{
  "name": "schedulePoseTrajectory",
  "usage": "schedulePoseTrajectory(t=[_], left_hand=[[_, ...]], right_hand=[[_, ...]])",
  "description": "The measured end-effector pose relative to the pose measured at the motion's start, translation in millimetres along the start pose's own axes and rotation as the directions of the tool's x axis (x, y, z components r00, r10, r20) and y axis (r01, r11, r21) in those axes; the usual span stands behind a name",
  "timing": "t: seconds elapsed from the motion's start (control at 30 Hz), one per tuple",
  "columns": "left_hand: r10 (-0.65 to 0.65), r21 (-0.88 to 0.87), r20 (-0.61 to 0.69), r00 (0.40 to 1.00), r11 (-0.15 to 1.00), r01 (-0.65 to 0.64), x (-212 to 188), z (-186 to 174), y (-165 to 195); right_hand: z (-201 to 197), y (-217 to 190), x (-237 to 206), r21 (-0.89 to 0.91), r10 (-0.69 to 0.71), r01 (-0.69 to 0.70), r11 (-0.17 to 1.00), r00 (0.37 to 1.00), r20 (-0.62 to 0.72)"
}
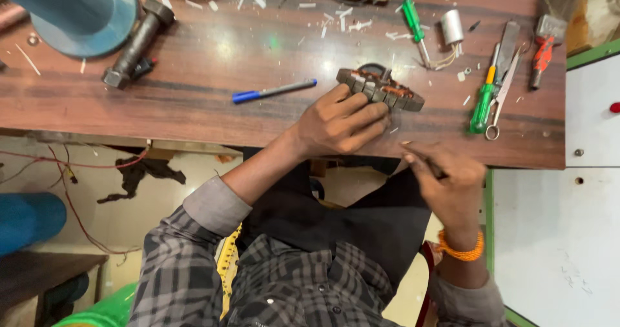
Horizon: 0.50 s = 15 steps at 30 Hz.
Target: The person sits at a workbench and works on a small electric motor, fitting copper windings and small components into the motor housing by hand. They turn the motor over, press parts into place, and pick up small pieces from the table as they assemble the unit.
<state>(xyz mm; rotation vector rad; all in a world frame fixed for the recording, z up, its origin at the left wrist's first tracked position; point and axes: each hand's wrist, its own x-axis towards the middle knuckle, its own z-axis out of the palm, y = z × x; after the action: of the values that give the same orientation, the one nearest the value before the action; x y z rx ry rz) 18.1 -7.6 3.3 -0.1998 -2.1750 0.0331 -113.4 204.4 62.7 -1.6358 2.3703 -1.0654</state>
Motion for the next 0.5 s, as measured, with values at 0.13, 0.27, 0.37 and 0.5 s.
schedulePoseTrajectory(t=[0.13,0.27,0.37,0.5], left_hand=[[-0.328,-0.197,-0.035,0.944,0.928,0.315,2,0,19],[-0.729,-0.506,0.013,0.684,0.586,0.633,6,8,38],[-0.870,-0.627,0.008,0.493,0.380,0.681,9,18,48],[-0.944,-0.790,0.164,0.287,0.049,0.611,6,36,55]], right_hand=[[-21,-14,13,-0.081,-0.041,0.041,0.996,0.999,-0.005],[-19,-24,38,-0.070,-0.146,0.142,0.987,0.988,-0.053],[-9,-20,65,-0.125,-0.229,0.220,0.967,0.972,-0.059],[4,2,100,-0.114,-0.191,0.189,0.975,0.982,-0.008]])
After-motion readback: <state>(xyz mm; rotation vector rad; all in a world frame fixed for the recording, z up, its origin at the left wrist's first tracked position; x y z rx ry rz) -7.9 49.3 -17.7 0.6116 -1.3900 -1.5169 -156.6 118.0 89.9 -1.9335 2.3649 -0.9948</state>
